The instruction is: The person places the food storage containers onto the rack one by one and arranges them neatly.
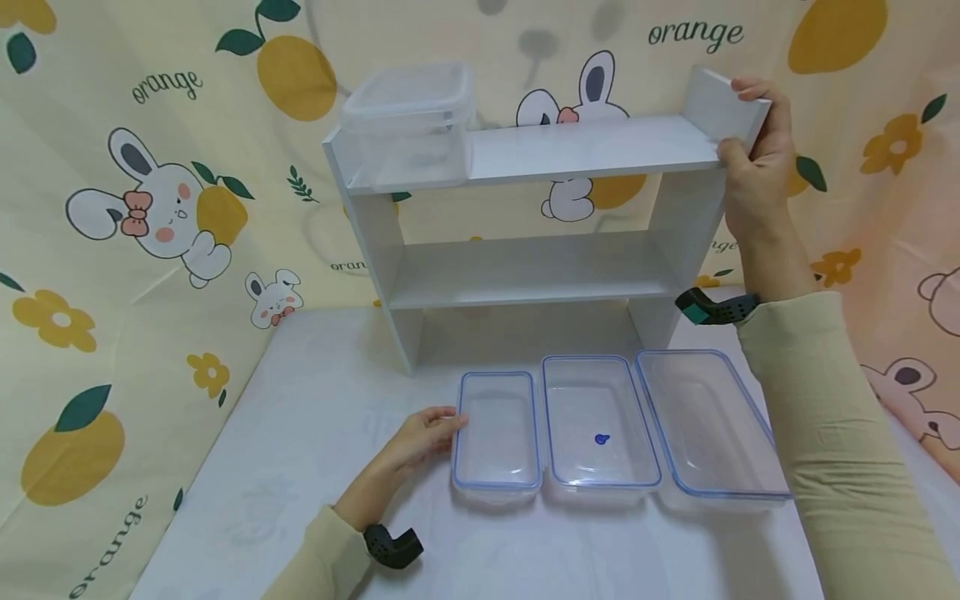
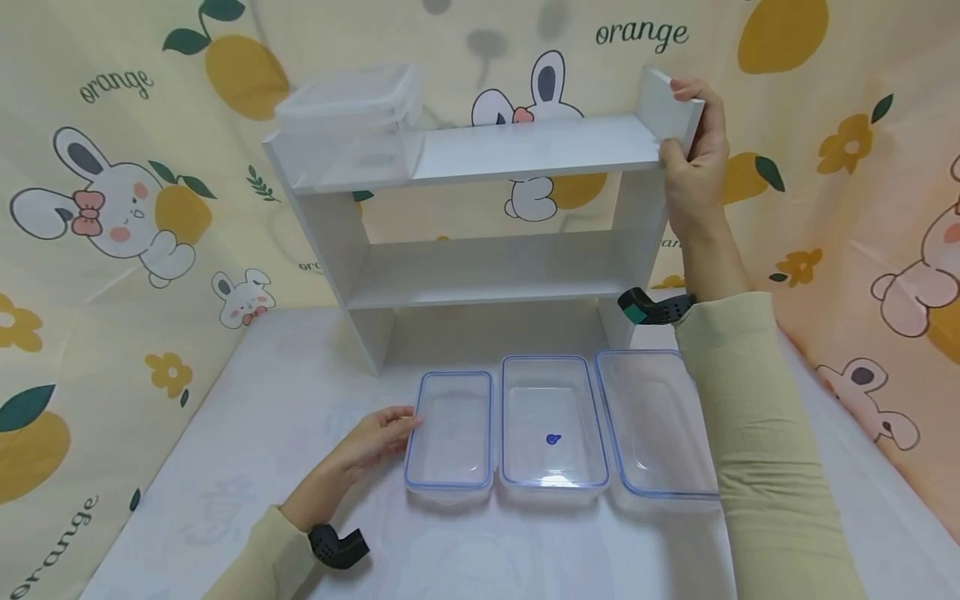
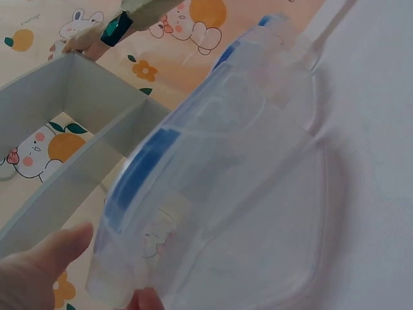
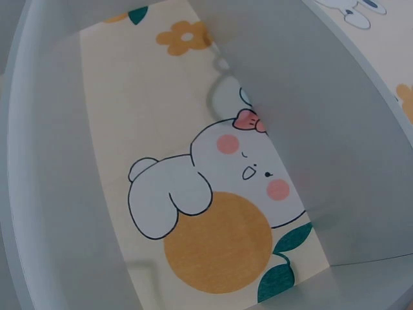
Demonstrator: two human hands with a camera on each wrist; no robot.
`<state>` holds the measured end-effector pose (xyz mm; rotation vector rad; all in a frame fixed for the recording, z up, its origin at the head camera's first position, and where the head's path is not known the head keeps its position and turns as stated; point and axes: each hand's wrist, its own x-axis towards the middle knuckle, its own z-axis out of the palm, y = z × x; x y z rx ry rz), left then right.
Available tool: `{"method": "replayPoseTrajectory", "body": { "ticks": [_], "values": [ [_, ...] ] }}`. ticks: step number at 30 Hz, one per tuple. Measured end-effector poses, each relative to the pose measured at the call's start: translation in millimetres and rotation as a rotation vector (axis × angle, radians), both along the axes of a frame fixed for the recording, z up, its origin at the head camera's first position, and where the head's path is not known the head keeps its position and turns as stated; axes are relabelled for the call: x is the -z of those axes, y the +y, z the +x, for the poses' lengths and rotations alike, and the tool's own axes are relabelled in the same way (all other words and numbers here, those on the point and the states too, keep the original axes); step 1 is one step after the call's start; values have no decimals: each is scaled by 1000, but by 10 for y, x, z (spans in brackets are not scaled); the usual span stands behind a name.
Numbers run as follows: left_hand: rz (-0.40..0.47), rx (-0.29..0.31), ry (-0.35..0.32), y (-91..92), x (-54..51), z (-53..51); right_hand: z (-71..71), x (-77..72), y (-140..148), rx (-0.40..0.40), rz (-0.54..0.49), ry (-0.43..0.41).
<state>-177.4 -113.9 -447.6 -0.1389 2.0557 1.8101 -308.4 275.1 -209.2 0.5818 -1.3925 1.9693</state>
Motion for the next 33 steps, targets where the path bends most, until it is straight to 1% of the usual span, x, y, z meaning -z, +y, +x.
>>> {"method": "replayPoseTrajectory", "body": {
  "ticks": [3, 6, 9, 10, 16, 22, 28, 33],
  "values": [
    [0, 37, -24, -21, 13, 1, 1, 4, -2, 0, 0, 2],
    [13, 49, -60, -33, 33, -1, 2, 9, -5, 5, 1, 3],
    [65, 56, -87, -43, 54, -1, 0, 14, -7, 10, 3, 7],
    [95, 60, -101, -45, 59, -2, -1, 15, -7, 12, 4, 7],
    [244, 110, -125, -72, 82, -3, -2, 23, -2, 17, 10, 7],
    [328, 103, -143, -69, 83, 9, -3, 26, 4, 21, 17, 13],
    [355, 106, -127, -78, 24, 22, -10, 20, 4, 26, 14, 4],
    [318, 119, -86, -102, -38, 12, -7, 13, -3, 27, 11, 2]
  ]
}}
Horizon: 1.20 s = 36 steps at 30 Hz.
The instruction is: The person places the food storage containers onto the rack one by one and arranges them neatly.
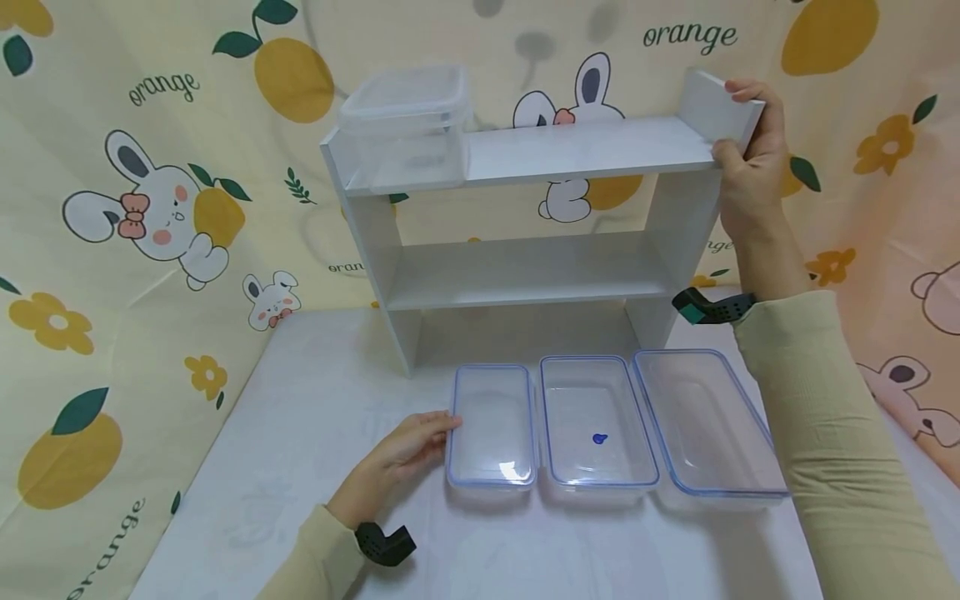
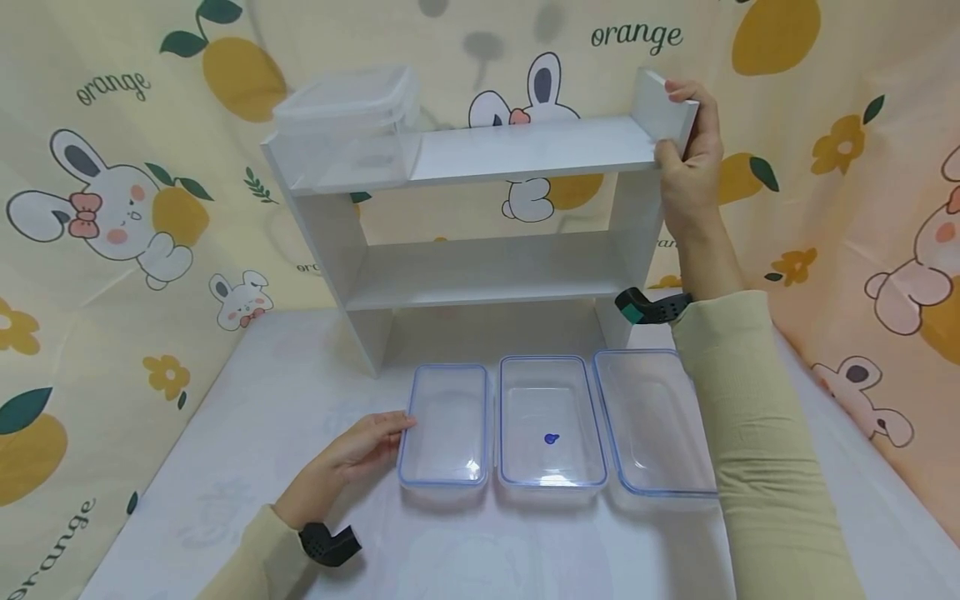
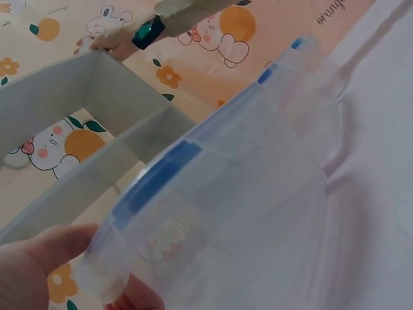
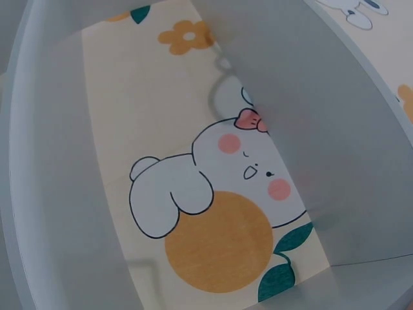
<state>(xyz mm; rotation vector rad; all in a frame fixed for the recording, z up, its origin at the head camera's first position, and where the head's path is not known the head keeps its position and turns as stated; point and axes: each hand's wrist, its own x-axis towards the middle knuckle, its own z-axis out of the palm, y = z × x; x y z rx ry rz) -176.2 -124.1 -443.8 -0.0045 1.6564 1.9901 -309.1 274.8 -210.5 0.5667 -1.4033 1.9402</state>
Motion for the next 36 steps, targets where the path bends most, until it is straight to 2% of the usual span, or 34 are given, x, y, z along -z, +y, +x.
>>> {"method": "replayPoseTrajectory", "body": {
  "ticks": [6, 18, 26, 36],
  "values": [
    [-28, -1, 15, -32, -66, -23, 3, 1, 4, -3, 5, 8],
    [11, -24, 37, -19, -242, -17, -5, -2, 1, -6, 13, 3],
    [52, -54, 25, 16, -382, -15, 0, 2, 4, -7, 14, -4],
    [67, -27, 52, 18, -563, 18, -4, -1, 6, -8, 11, -9]
  ]
}}
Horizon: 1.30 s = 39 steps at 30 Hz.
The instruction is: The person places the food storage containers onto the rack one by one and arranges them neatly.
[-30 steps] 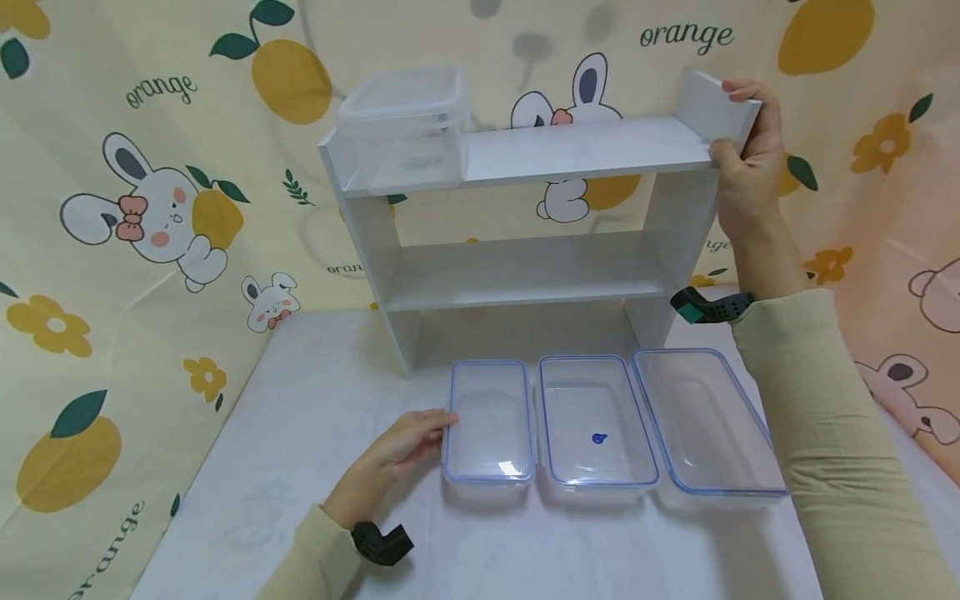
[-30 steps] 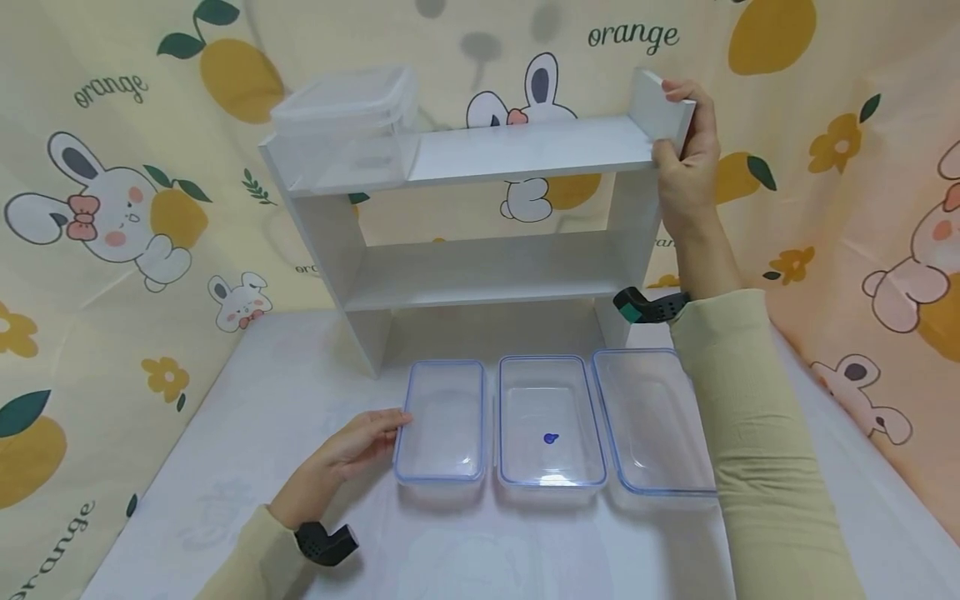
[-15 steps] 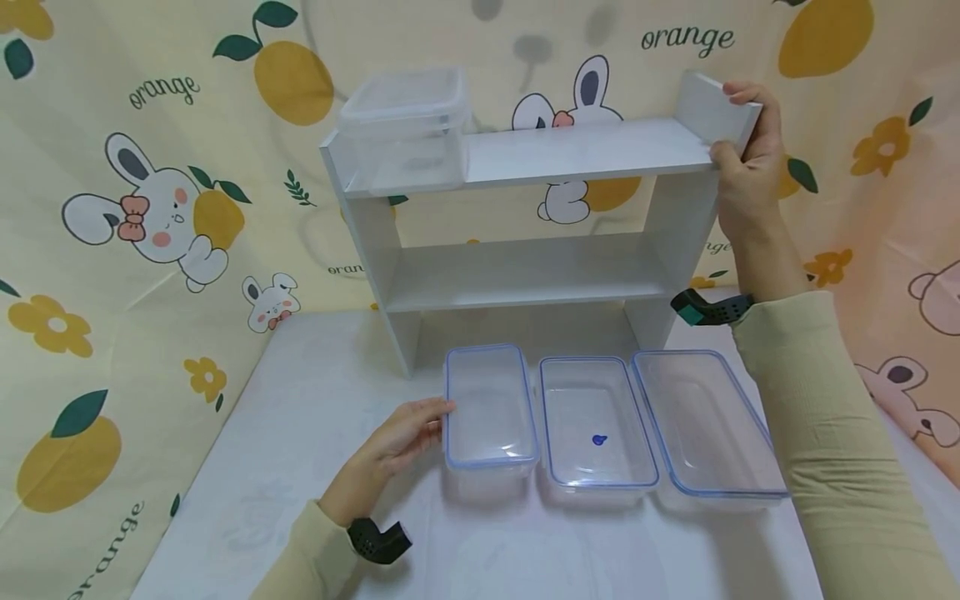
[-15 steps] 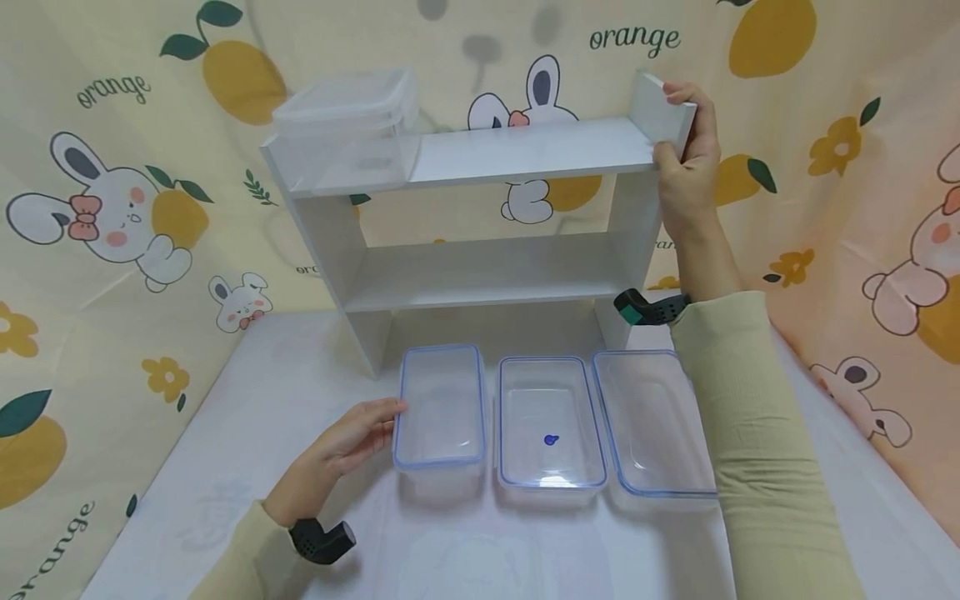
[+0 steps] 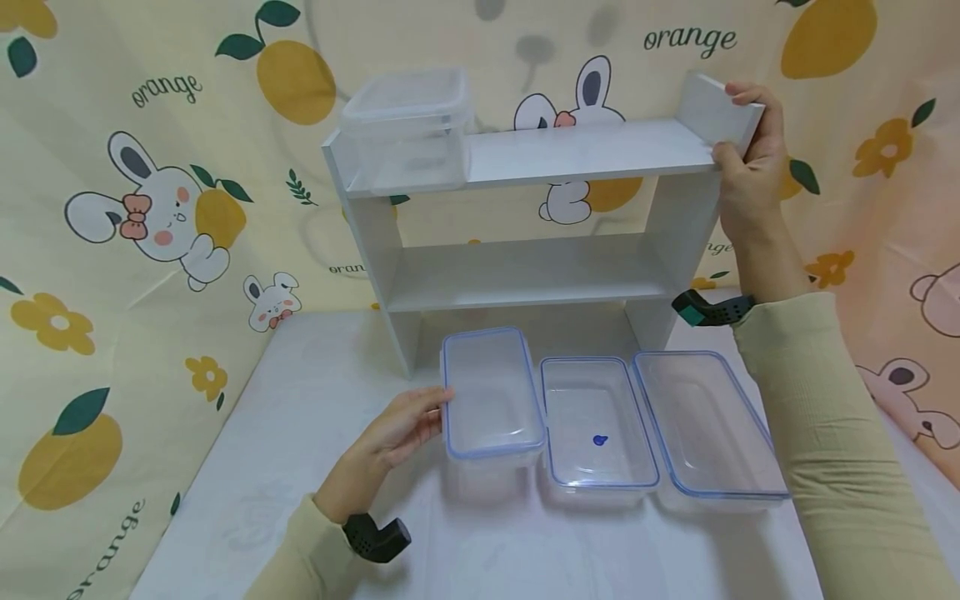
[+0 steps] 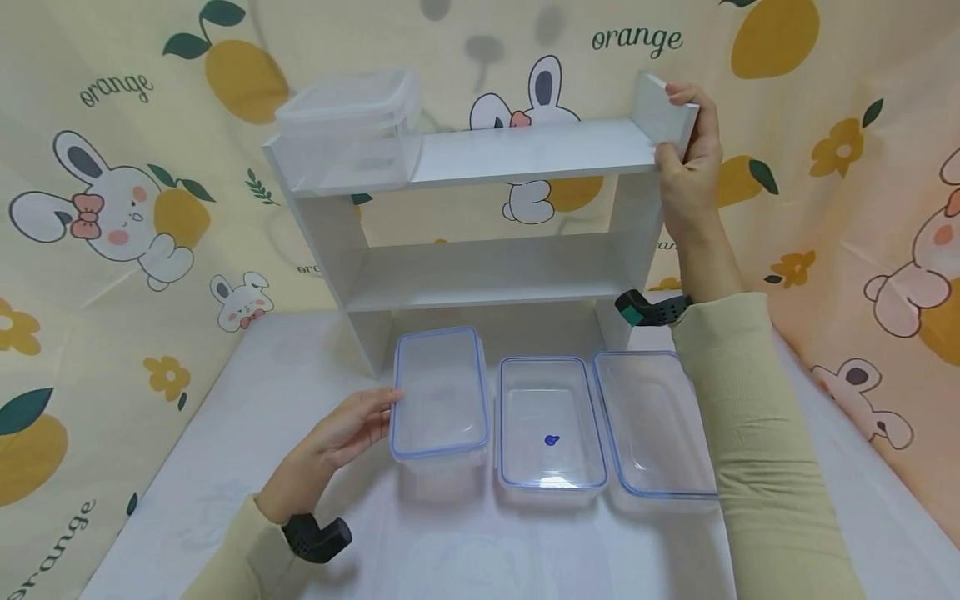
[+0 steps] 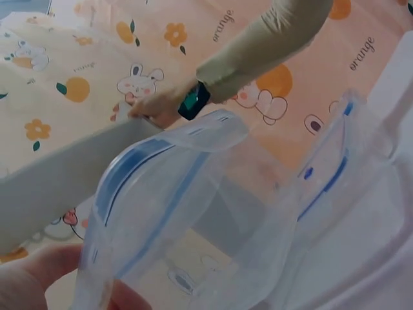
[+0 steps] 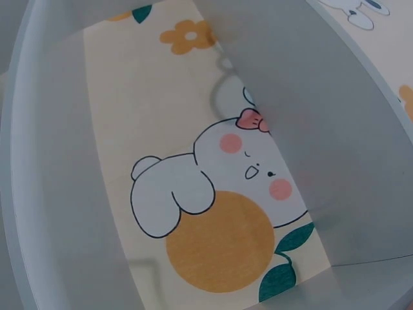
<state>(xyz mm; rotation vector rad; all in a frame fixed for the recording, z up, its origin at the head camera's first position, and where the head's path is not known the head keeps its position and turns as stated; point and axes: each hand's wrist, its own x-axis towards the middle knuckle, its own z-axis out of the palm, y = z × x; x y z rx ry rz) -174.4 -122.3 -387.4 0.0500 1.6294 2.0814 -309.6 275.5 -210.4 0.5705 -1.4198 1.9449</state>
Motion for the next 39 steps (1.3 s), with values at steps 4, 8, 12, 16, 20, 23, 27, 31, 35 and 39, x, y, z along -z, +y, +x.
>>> {"method": "replayPoseTrajectory", "body": {
  "ticks": [4, 8, 12, 16, 20, 23, 27, 31, 35, 39],
  "values": [
    [17, 4, -3, 23, -62, 4, 4, -1, -1, 5, 2, -3],
    [23, 6, 0, 48, -126, 6, 9, -2, -6, 9, 5, -8],
    [22, 16, 19, 61, -175, 6, 7, -1, -6, 8, 7, -2],
    [24, 24, 27, 83, -231, 9, 6, -4, -1, 9, 6, -2],
    [41, 36, 35, 108, -289, 9, 11, -8, -2, 12, 7, -7],
    [44, 52, 50, 130, -333, 9, 17, -6, -8, 13, 6, -9],
    [38, 65, 63, 163, -400, 9, 19, -6, -12, 10, 3, -2],
    [36, 70, 70, 188, -450, -4, 14, -5, -12, 10, 4, 10],
    [38, 73, 78, 206, -500, -10, 5, -6, -6, 5, -4, 7],
    [37, 75, 87, 212, -546, -8, 3, -12, 0, -4, -18, -7]
  ]
}}
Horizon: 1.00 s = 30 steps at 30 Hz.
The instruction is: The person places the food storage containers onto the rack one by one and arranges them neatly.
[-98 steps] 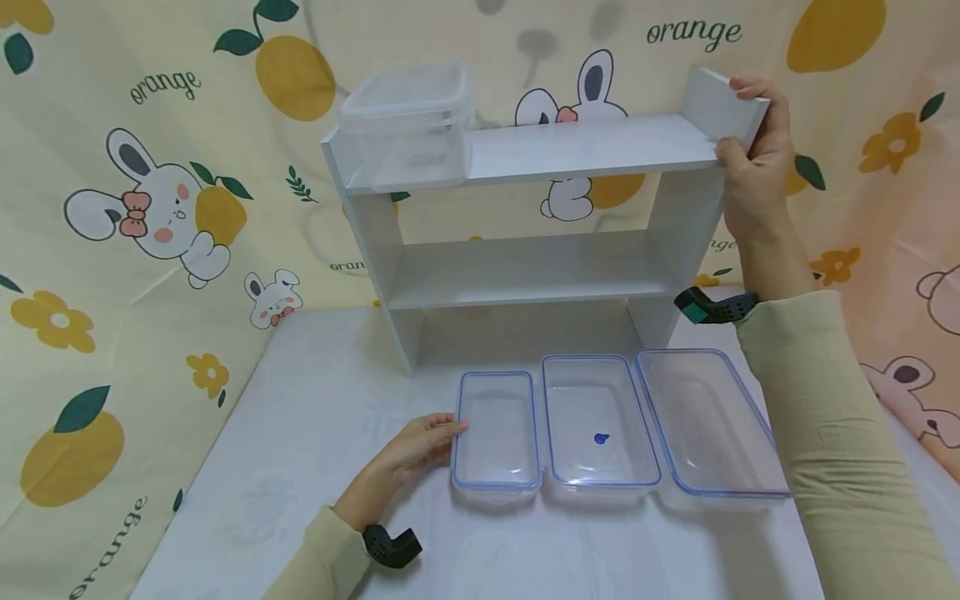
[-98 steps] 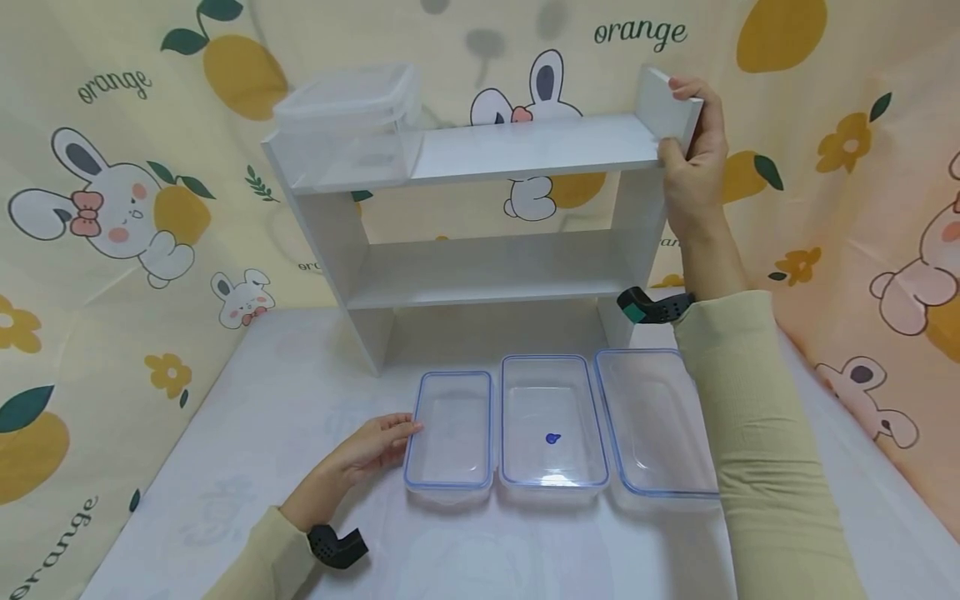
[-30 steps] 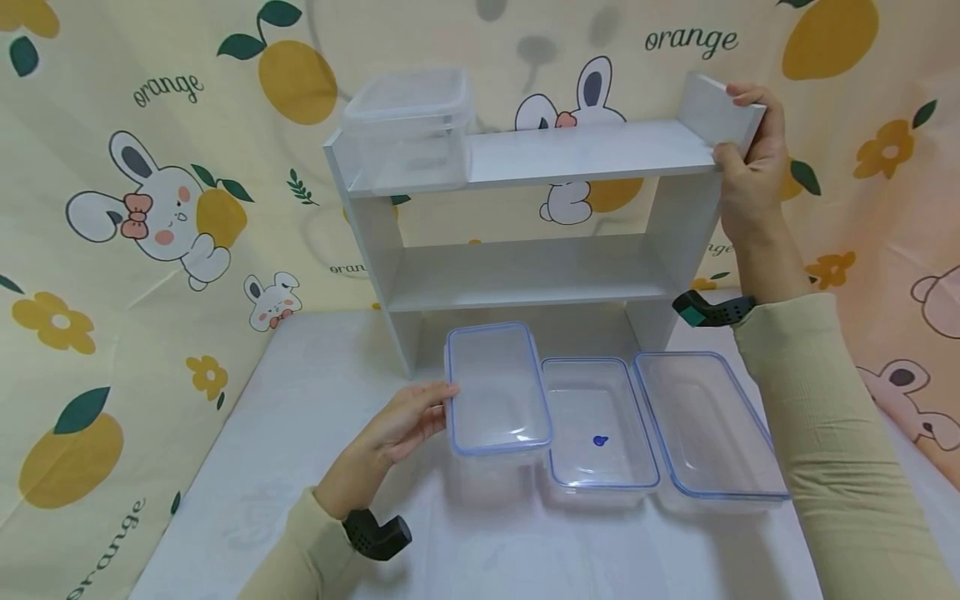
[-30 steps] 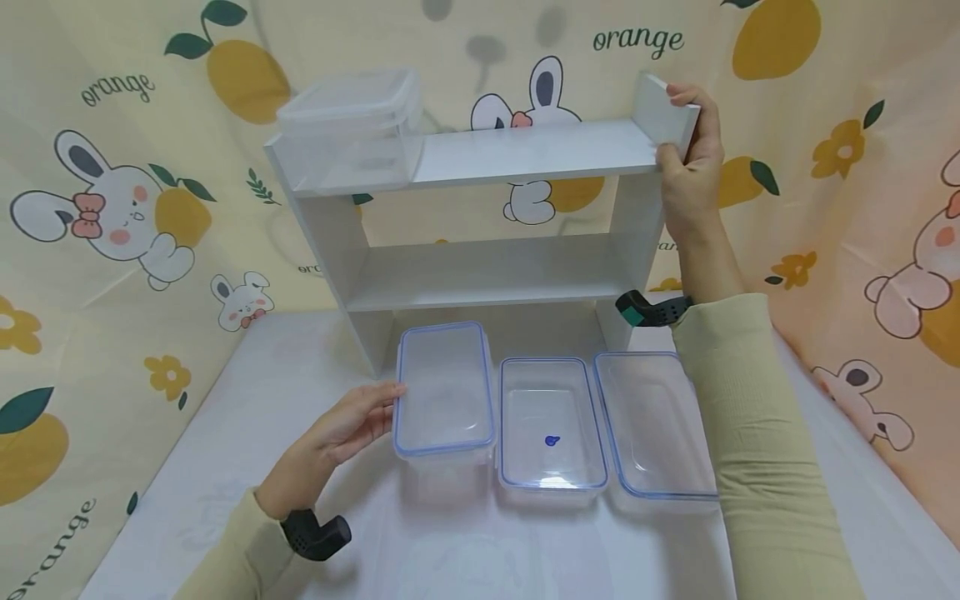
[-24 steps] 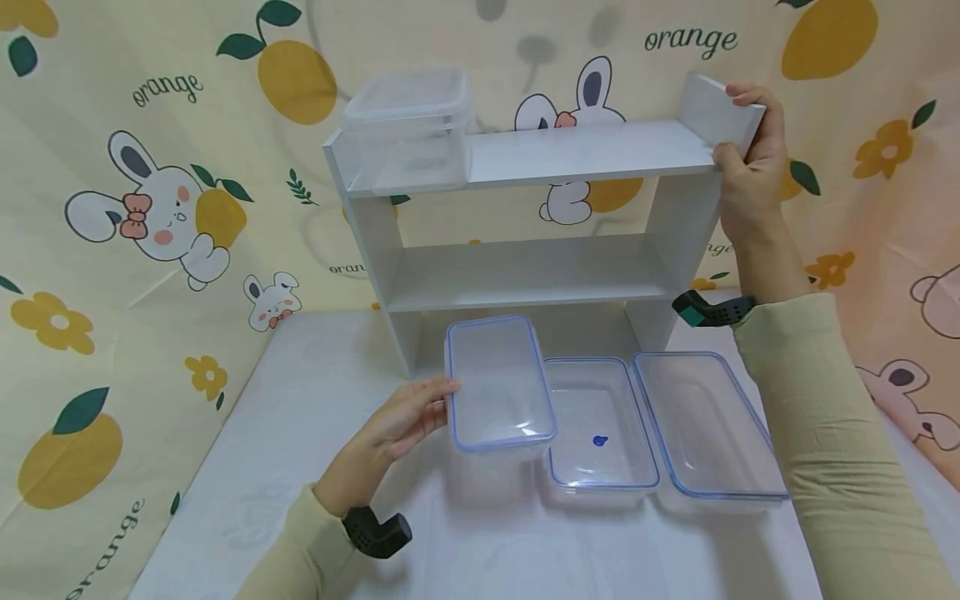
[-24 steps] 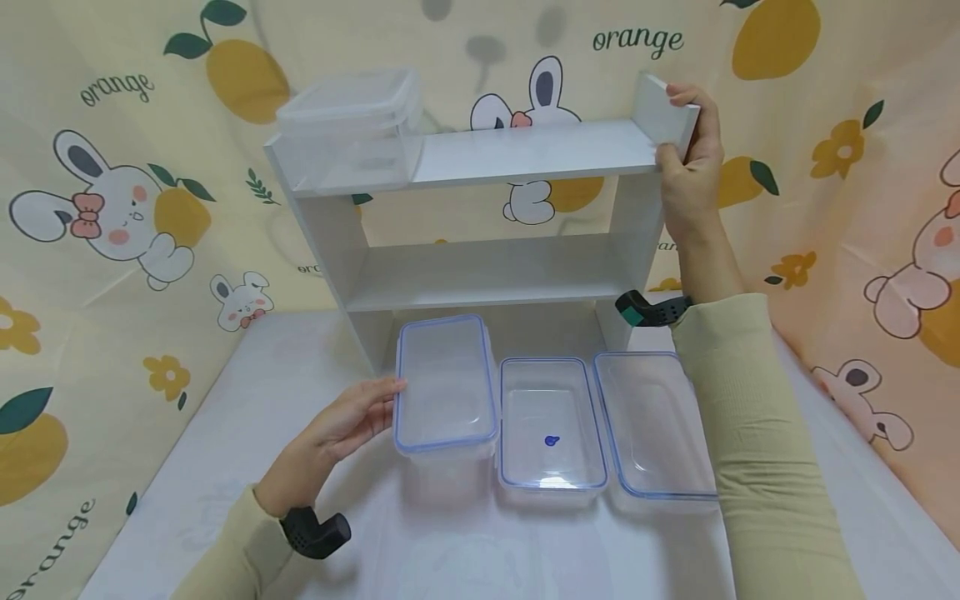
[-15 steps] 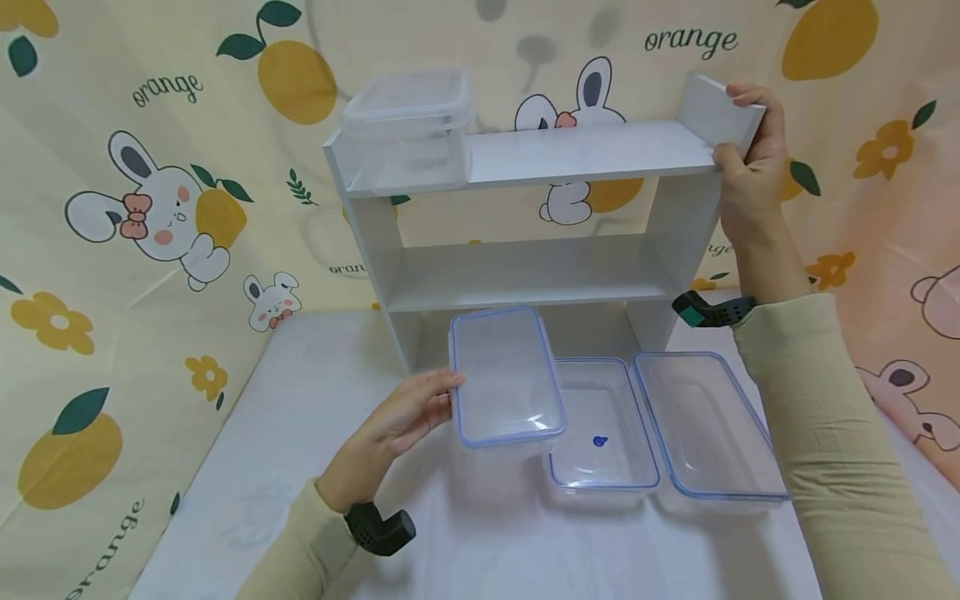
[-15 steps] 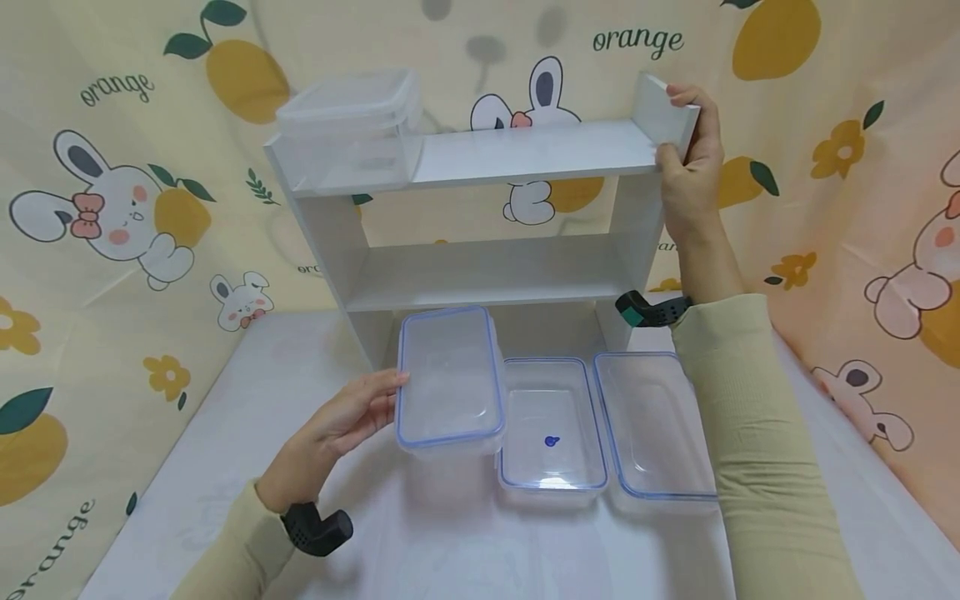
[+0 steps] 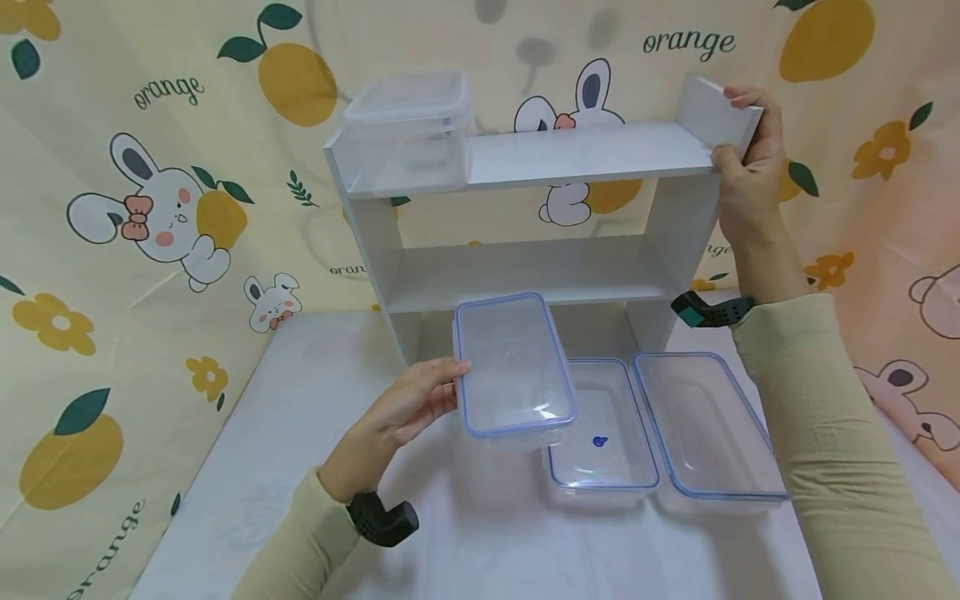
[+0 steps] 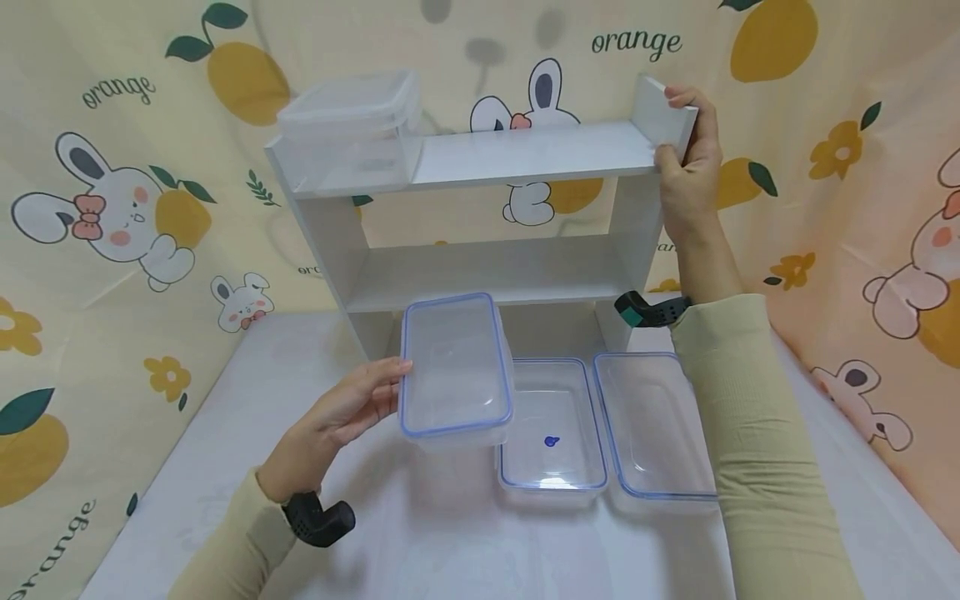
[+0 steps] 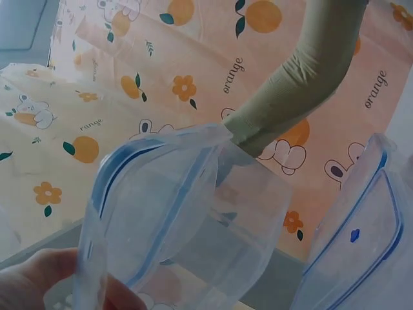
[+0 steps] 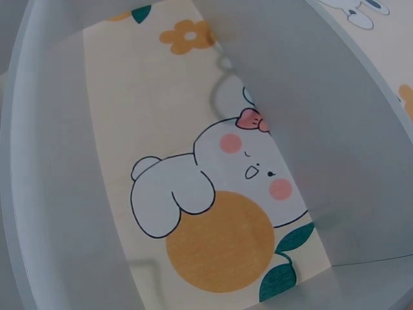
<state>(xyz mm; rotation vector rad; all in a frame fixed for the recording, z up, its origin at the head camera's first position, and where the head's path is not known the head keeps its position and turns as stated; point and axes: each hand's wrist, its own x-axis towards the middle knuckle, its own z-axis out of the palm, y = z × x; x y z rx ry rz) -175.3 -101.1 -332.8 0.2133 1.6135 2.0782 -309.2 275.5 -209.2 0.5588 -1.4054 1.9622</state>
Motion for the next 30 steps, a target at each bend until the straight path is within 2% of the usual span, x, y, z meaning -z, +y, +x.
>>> {"method": "replayPoseTrajectory", "body": {
  "ticks": [15, 21, 30],
  "values": [
    [-4, 24, 54, 77, -188, -22, 1, -3, -8, -9, -18, -4],
    [15, 13, 33, 111, -262, -14, -5, 11, -11, -5, -9, 5],
    [45, 16, 53, 184, -427, -21, 7, -10, -5, -14, -12, 1]
  ]
}}
